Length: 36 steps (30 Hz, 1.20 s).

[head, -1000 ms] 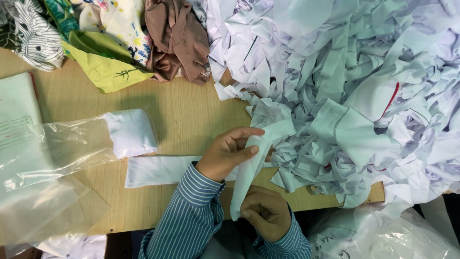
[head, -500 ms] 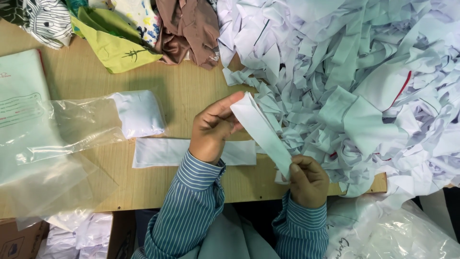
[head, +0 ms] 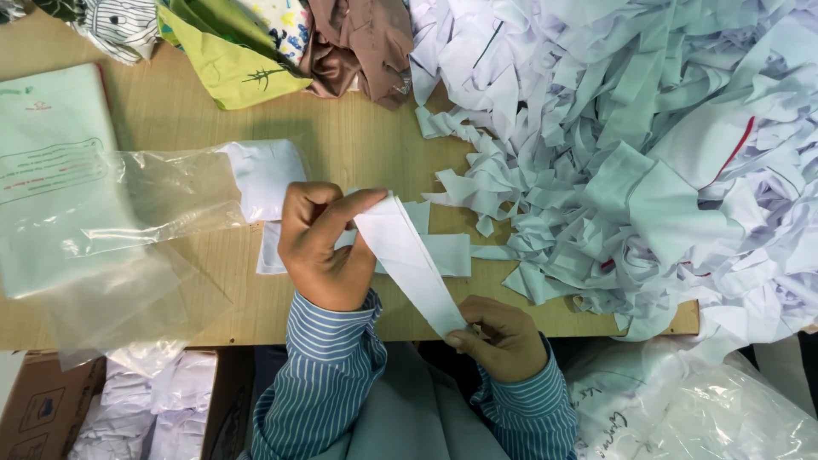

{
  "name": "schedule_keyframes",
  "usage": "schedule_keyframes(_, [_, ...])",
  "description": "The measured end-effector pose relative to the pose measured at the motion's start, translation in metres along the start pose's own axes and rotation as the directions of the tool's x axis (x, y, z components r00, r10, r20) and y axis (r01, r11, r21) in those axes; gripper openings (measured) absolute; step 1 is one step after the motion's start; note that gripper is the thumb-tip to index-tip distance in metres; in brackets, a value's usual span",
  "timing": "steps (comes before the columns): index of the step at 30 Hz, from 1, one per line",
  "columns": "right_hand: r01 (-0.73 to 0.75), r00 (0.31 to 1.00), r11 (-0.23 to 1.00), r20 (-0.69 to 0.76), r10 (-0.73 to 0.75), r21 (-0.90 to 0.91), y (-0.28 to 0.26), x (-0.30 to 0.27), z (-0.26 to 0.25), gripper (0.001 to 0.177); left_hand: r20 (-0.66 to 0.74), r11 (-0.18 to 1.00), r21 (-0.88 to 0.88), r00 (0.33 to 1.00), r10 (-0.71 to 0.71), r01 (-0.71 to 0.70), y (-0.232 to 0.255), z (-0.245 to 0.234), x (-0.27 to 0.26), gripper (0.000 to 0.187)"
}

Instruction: The person folds white fabric pieces on a wooden table, aligning edges and smoothing creases. The person handles multiple pieces one at a time, stacking the folded items on the table.

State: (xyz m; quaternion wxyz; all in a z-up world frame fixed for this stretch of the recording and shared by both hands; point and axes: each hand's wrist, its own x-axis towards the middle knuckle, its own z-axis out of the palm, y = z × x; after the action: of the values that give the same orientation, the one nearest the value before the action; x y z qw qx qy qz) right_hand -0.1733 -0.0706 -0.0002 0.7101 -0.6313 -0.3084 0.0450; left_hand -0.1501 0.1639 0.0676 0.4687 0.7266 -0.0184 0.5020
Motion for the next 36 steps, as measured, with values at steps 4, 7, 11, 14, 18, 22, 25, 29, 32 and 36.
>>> schedule_keyframes(4, [-0.017,0.998,0.999,0.06,0.02,-0.049,-0.01,0.006,0.019,0.012,-0.011,0.999,0.05,1.0,0.0,0.0,-0.001,-0.016,0.007,0.018])
schedule_keyframes(7, [0.011,0.998,0.995,0.055,-0.005,-0.1,-0.009,0.012,0.028,0.011,0.023,0.998,0.053,0.999,-0.044,0.043,0.002,-0.024,0.012,0.012])
schedule_keyframes(11, [0.016,0.999,0.983,-0.029,-0.021,-0.184,0.004,0.009,0.02,0.01,0.048,0.994,0.099,0.997,-0.053,0.049,0.005,-0.028,0.026,0.011])
schedule_keyframes(14, [0.048,0.993,0.982,-0.099,-0.068,-0.185,0.004,0.009,0.007,0.011,0.046,0.989,0.148,0.999,-0.019,0.012,-0.002,-0.029,0.039,0.013])
schedule_keyframes(18, [0.058,0.966,0.978,-0.238,-0.106,-0.203,0.008,0.003,-0.01,0.01,0.027,0.979,0.199,0.999,-0.039,0.032,-0.012,-0.027,0.046,0.014])
schedule_keyframes(22, [0.051,0.957,0.979,-0.269,-0.104,-0.199,0.015,0.002,-0.017,0.01,0.011,0.976,0.204,0.997,-0.077,0.074,-0.016,-0.022,0.041,0.012])
schedule_keyframes(25, [0.06,0.964,0.98,-0.242,-0.106,-0.191,0.023,0.005,-0.012,0.01,0.015,0.972,0.193,0.99,-0.141,0.136,-0.003,-0.017,0.039,0.012])
schedule_keyframes(29, [0.076,0.964,0.981,-0.239,-0.118,-0.178,0.028,0.015,0.008,0.006,0.064,0.976,-0.008,0.974,-0.216,0.217,0.024,-0.009,0.037,0.007])
schedule_keyframes(32, [0.114,0.962,0.976,-0.227,-0.155,-0.183,0.028,0.031,0.024,0.006,0.116,0.959,-0.118,0.963,-0.245,0.258,0.044,-0.007,0.041,0.007])
schedule_keyframes(36, [0.11,0.973,0.994,-0.207,-0.107,0.003,0.023,0.051,0.037,0.008,0.181,0.935,-0.224,0.954,-0.238,0.276,0.066,-0.006,0.047,0.005])
